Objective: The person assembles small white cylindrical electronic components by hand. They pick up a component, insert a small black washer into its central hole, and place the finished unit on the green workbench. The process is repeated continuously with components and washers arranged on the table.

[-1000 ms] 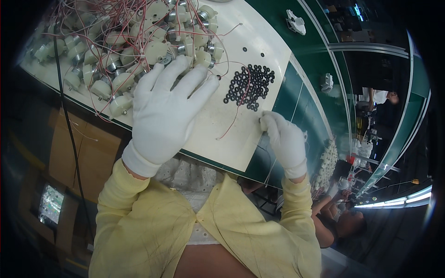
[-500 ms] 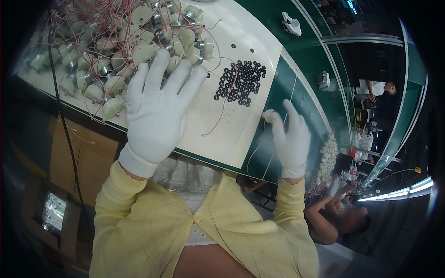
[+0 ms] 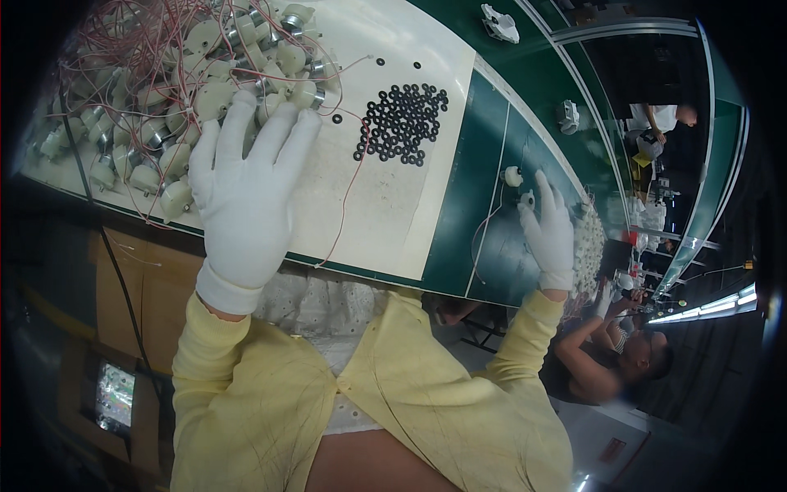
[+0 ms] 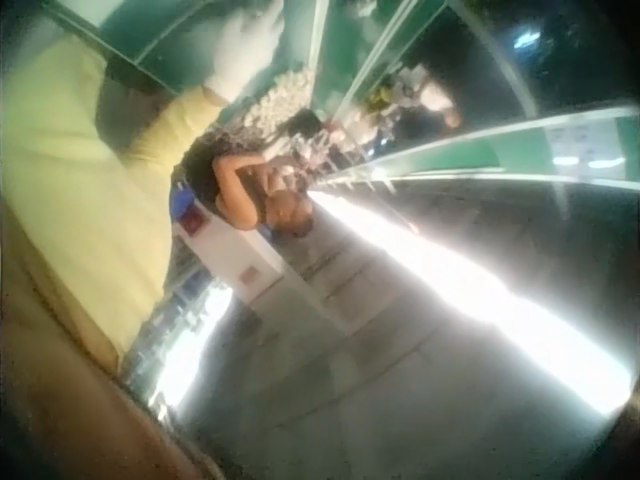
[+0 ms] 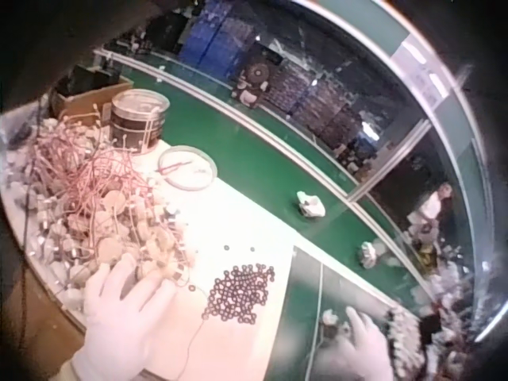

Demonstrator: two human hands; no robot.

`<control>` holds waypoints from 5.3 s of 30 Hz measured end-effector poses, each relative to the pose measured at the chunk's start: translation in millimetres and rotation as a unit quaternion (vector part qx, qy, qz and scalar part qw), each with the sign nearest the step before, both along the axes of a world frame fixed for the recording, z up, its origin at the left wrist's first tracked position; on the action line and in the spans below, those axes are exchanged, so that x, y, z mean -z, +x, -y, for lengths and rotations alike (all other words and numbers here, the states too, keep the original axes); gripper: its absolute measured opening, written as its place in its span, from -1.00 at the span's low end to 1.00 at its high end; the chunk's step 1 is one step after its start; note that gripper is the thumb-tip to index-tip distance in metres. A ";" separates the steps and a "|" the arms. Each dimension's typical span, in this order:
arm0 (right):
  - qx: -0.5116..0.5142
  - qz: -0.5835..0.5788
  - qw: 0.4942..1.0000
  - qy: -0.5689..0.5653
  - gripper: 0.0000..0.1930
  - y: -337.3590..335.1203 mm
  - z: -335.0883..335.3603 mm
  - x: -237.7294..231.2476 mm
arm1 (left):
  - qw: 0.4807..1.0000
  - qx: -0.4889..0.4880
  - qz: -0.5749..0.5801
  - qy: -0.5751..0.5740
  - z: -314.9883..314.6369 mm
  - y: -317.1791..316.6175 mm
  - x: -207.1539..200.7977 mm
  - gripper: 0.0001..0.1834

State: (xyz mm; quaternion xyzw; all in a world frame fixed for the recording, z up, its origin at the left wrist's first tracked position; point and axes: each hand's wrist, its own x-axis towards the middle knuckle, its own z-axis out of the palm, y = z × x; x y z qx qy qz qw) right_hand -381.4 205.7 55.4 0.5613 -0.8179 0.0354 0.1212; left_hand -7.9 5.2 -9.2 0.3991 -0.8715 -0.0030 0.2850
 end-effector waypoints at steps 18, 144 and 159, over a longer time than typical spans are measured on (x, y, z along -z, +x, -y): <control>-0.035 0.265 0.962 0.047 -0.29 -12.0 20.4 18.7 | 0.999 0.030 0.040 -0.017 6.8 9.9 -10.2 -0.36; -0.168 0.327 0.930 0.012 -0.64 101.3 98.0 4.2 | 0.996 0.082 -0.012 0.043 -21.3 8.3 -1.5 -0.40; -0.344 0.006 0.936 0.071 -0.65 88.7 108.3 -8.2 | 0.994 0.096 -0.017 0.051 -20.9 8.5 1.3 -0.40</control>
